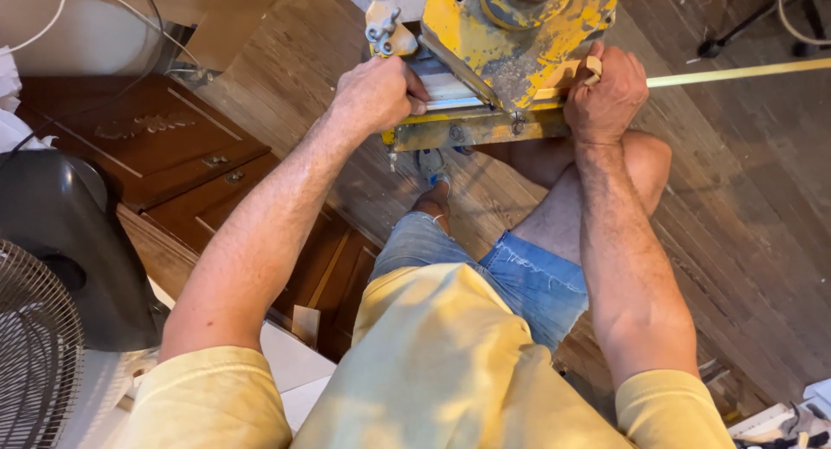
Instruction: Measuring and marking wooden strips for precision trimming using a tape measure and pencil in a workshop.
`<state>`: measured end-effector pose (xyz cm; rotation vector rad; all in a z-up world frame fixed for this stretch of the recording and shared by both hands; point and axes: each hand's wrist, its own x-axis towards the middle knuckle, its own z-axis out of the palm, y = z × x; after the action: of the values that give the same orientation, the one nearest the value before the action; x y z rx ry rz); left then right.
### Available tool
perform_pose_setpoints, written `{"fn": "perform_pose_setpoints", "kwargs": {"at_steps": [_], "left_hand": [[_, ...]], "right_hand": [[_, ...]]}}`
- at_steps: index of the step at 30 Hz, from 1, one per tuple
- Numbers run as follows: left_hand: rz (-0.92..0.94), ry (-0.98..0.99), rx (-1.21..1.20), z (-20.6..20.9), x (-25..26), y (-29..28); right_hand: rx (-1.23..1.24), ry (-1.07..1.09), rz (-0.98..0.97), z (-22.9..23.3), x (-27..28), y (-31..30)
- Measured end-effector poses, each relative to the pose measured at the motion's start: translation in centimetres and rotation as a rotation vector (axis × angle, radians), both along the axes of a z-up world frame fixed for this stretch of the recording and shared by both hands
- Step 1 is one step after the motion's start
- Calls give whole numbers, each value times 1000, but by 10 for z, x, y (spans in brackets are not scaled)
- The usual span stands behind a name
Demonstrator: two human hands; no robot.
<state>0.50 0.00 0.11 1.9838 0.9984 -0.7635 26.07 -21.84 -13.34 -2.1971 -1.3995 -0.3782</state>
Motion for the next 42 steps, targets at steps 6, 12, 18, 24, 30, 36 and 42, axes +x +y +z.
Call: {"fn": "perform_pose_setpoints", "kwargs": {"at_steps": [6,12,18,24,30,36,42], "left_hand": [[2,-24,3,-5,-2,1],[-1,-19,-7,-4,-1,2],[-74,41,-2,9,4,3],[-121,37,2,-6,2,4],[-108,-3,-26,-19,-1,3],[-60,-246,-100,-38,-36,8],[-160,-549,-31,-29,-58,-1]], "right_hand": [[-17,-22,-25,-8,3,-2],[-32,-12,-21,-6,3,-2],[-40,7,21,0,1,-5],[10,81,99,9,1,-2],[-27,34,83,2,3,-2],[-55,6,62,-2,9,-3],[-59,66,48,3,7,-4]]}}
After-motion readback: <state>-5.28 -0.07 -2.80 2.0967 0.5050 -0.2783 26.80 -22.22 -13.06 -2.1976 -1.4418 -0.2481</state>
